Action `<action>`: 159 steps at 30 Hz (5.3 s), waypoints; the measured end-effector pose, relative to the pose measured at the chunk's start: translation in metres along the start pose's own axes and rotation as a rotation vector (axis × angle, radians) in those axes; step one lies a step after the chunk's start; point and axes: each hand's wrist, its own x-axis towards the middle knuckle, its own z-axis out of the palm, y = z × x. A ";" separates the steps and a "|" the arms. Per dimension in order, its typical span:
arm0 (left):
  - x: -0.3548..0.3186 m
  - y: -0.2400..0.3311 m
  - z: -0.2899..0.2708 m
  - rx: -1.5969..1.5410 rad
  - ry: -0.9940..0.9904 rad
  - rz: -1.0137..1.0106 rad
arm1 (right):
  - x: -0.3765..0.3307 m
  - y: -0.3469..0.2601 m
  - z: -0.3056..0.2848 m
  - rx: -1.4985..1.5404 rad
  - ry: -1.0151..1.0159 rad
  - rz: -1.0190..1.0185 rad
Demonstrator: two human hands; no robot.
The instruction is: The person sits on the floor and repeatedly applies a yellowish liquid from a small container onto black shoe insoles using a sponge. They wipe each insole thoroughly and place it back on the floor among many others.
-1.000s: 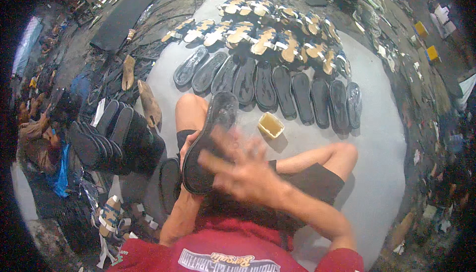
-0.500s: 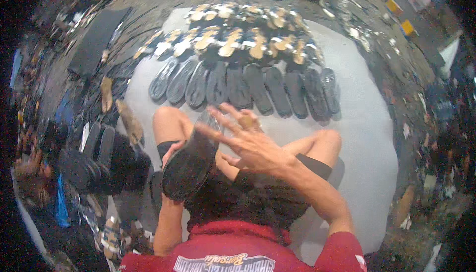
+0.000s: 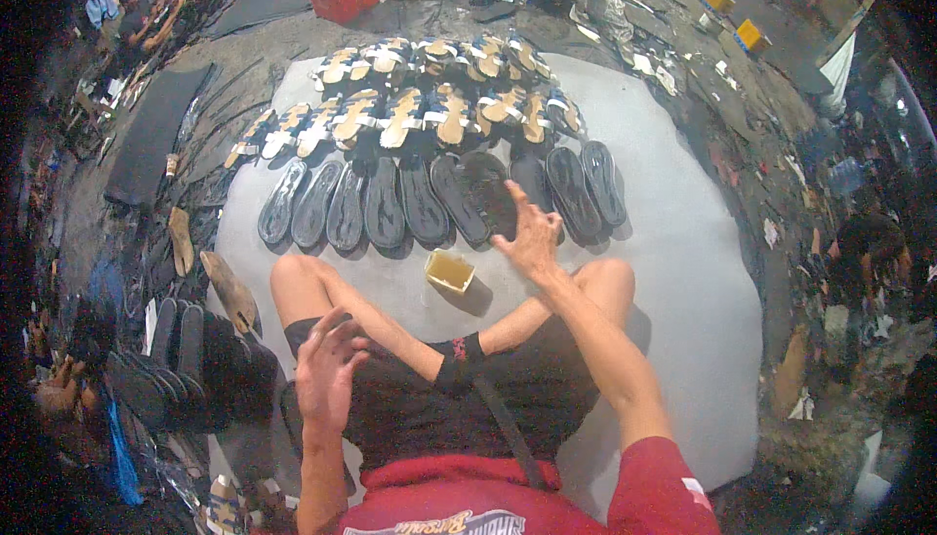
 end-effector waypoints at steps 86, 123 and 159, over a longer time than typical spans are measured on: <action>-0.016 -0.012 0.044 0.174 0.019 0.224 | -0.066 -0.242 -0.115 0.381 -0.342 -0.333; 0.002 0.033 0.049 -0.397 -0.053 -0.380 | -0.046 -0.207 -0.139 0.127 -0.536 -0.790; 0.014 0.029 -0.012 -0.749 -0.053 0.083 | -0.067 -0.045 0.044 0.107 -0.316 -0.188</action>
